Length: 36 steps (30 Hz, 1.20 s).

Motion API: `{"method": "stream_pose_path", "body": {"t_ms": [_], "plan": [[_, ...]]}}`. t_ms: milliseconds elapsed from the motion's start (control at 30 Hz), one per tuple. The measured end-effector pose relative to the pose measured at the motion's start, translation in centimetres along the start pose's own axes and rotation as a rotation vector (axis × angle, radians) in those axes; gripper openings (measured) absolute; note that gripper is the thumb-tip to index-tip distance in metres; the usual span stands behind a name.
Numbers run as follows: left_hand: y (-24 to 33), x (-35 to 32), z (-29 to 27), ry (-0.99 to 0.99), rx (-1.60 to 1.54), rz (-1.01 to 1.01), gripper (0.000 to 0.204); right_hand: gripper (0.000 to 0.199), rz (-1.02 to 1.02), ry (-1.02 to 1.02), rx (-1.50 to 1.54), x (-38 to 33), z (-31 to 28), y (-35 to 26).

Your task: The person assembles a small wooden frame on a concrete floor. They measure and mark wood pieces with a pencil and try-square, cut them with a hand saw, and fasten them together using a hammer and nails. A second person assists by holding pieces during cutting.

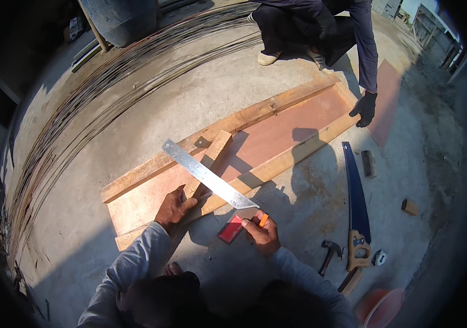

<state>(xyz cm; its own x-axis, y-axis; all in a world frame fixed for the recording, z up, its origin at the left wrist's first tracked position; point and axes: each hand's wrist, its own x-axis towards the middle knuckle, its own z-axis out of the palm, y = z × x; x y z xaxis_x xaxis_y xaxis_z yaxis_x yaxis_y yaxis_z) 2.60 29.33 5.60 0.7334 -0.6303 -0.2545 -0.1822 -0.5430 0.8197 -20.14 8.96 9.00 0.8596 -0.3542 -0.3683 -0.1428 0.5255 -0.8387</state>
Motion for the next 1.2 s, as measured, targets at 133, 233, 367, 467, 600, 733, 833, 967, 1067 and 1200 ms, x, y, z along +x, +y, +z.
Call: {"method": "stream_pose_path", "body": {"t_ms": [133, 233, 367, 467, 600, 733, 833, 967, 1067, 1200], "plan": [[-0.4, -2.1, 2.3, 0.134, 0.232, 0.200, 0.069, 0.027, 0.079, -0.076, -0.071, 2.2, 2.7, 2.1], [-0.7, -1.6, 2.1, 0.163, 0.050, 0.290, 0.051, 0.027, 0.195, -0.035, -0.070, 3.2, 3.3, 3.4], [0.2, -0.1, 1.6, 0.050, -0.531, -0.135, 0.024, 0.016, 0.221, -0.050, -0.041, 4.7, 4.1, 4.5], [1.2, 0.8, 2.2, 0.122, -0.728, -0.166, 0.015, 0.024, 0.230, -0.093, 0.028, 5.7, 4.7, 4.9], [1.6, 1.2, 2.8, 0.184, -0.762, -0.238, 0.012, 0.022, 0.256, -0.061, -0.028, 6.5, 5.1, 4.9], [1.2, 1.0, 3.1, 0.227, -0.797, -0.172, 0.011, 0.023, 0.179, -0.162, -0.028, 7.3, 4.9, 4.8], [1.2, 1.0, 3.1, 0.251, -0.765, -0.134, 0.011, 0.024, 0.237, -0.165, -0.102, 7.9, 4.6, 4.7], [1.5, 1.3, 3.0, 0.242, -0.702, -0.219, 0.012, 0.024, 0.246, -0.229, -0.070, 8.1, 4.2, 4.4], [1.8, 1.5, 2.8, 0.257, -0.645, -0.189, 0.013, 0.024, 0.218, -0.231, -0.088, 8.0, 4.0, 4.2], [2.0, 1.4, 2.7, 0.252, -0.686, -0.215, 0.015, 0.024, 0.210, -0.217, -0.103, 8.0, 4.4, 4.6]]}}
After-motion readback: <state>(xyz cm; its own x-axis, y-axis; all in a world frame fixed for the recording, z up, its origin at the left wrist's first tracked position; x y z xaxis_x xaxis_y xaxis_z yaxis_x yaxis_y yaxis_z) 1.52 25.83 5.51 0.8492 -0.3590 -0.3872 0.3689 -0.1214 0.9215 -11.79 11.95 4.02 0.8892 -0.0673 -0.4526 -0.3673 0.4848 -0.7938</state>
